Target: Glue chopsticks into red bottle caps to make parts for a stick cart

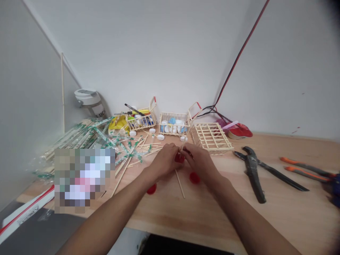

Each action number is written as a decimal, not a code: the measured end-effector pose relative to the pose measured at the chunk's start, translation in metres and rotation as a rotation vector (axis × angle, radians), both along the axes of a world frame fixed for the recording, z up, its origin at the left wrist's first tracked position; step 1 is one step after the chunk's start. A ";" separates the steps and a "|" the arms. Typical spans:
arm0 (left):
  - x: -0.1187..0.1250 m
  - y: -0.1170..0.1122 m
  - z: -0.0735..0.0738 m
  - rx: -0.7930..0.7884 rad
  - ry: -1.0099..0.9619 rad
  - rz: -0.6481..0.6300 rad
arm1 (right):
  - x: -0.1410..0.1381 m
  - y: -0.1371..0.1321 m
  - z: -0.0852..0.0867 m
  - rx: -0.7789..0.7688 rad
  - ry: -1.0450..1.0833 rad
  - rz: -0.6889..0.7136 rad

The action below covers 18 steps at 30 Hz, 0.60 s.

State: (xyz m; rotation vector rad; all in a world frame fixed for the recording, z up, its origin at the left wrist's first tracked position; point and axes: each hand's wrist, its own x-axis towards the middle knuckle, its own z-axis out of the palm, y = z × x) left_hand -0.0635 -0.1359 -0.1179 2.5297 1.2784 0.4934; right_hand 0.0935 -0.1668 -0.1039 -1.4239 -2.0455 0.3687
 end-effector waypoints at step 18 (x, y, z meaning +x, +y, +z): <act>-0.001 -0.001 -0.001 -0.008 -0.012 0.037 | -0.001 0.000 0.002 -0.037 -0.007 -0.019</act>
